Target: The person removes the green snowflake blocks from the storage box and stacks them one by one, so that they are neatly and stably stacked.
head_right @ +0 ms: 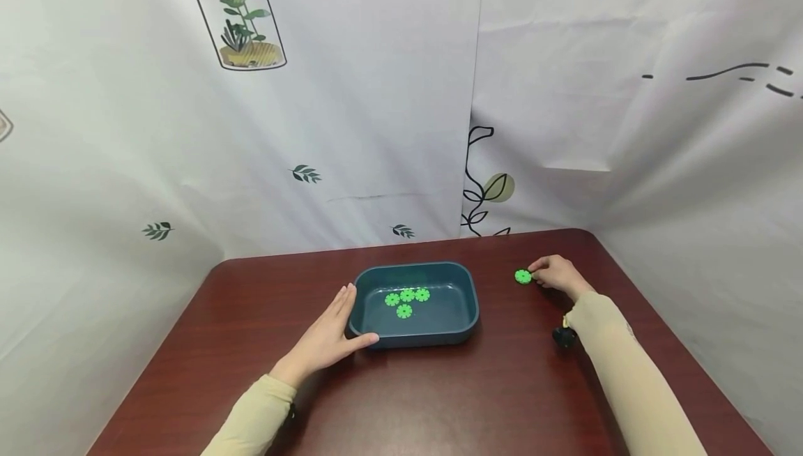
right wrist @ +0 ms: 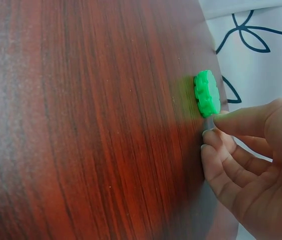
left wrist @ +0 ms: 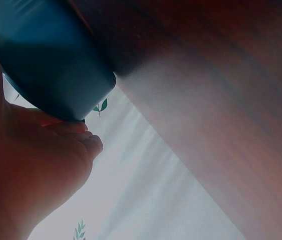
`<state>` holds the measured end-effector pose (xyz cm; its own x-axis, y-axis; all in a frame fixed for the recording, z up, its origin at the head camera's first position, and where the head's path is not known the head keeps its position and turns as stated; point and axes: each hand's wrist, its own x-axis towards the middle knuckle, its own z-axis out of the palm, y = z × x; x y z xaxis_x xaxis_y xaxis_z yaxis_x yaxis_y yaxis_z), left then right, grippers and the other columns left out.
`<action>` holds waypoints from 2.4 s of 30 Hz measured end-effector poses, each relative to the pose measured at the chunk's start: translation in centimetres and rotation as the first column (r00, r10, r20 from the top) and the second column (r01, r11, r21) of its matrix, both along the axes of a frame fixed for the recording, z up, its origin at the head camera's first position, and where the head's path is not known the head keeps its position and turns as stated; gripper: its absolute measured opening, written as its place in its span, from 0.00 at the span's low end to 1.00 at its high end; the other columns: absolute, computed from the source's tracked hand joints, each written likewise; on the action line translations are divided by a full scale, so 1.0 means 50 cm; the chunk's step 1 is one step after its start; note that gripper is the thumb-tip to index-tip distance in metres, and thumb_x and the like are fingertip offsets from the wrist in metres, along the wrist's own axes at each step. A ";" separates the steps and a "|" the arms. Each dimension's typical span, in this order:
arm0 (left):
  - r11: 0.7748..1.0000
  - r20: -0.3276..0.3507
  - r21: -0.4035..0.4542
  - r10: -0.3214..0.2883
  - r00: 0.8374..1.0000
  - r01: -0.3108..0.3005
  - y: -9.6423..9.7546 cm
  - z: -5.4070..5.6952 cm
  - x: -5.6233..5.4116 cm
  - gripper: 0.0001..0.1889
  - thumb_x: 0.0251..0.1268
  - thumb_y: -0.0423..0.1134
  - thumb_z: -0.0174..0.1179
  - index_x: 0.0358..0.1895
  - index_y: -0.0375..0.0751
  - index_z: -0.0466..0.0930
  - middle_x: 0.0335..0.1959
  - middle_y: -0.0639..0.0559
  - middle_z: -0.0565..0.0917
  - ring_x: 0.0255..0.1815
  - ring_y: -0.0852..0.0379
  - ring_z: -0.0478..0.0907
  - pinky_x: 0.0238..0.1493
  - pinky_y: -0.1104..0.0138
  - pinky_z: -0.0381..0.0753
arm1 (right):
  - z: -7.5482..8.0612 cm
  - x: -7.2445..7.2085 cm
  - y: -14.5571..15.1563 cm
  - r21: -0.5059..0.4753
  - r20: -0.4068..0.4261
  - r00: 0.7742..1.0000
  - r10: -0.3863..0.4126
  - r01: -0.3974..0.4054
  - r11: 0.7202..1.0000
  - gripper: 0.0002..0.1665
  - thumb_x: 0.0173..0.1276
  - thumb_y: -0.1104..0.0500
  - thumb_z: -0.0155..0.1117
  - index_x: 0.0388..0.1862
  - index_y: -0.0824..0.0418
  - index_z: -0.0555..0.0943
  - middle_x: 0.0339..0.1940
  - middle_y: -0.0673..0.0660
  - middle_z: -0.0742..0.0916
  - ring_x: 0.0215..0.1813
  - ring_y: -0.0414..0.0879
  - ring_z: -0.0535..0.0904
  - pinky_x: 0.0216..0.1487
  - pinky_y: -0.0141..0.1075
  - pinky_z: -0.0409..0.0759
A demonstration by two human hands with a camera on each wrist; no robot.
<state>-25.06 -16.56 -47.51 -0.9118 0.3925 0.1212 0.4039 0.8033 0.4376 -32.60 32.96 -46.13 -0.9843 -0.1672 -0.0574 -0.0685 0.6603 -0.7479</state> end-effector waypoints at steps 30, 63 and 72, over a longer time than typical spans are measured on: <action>1.000 0.002 0.001 0.000 1.000 0.000 -0.001 -0.001 0.002 0.64 0.54 0.82 0.52 0.81 0.37 0.46 0.83 0.45 0.48 0.83 0.47 0.42 0.76 0.50 0.55 | 0.000 -0.009 -0.041 0.249 -0.105 0.989 0.101 -0.072 0.966 0.32 0.65 0.52 0.73 0.55 0.77 0.79 0.47 0.69 0.84 0.47 0.60 0.80 0.50 0.56 0.79; 1.000 0.018 -0.004 -0.010 1.000 0.011 -0.001 0.002 0.005 0.64 0.53 0.83 0.51 0.81 0.37 0.44 0.82 0.42 0.48 0.83 0.47 0.41 0.76 0.50 0.54 | 0.026 -0.017 -0.030 0.251 -0.083 0.993 0.087 -0.063 0.966 0.33 0.67 0.51 0.70 0.58 0.77 0.77 0.48 0.69 0.83 0.50 0.62 0.79 0.52 0.56 0.77; 1.000 0.014 -0.005 -0.002 1.000 0.003 -0.002 0.002 0.004 0.64 0.53 0.83 0.50 0.81 0.37 0.45 0.83 0.43 0.48 0.83 0.49 0.40 0.76 0.51 0.55 | 0.095 -0.052 -0.063 0.258 -0.114 0.988 0.104 -0.071 0.963 0.35 0.69 0.49 0.68 0.63 0.76 0.75 0.56 0.74 0.81 0.58 0.68 0.77 0.58 0.61 0.75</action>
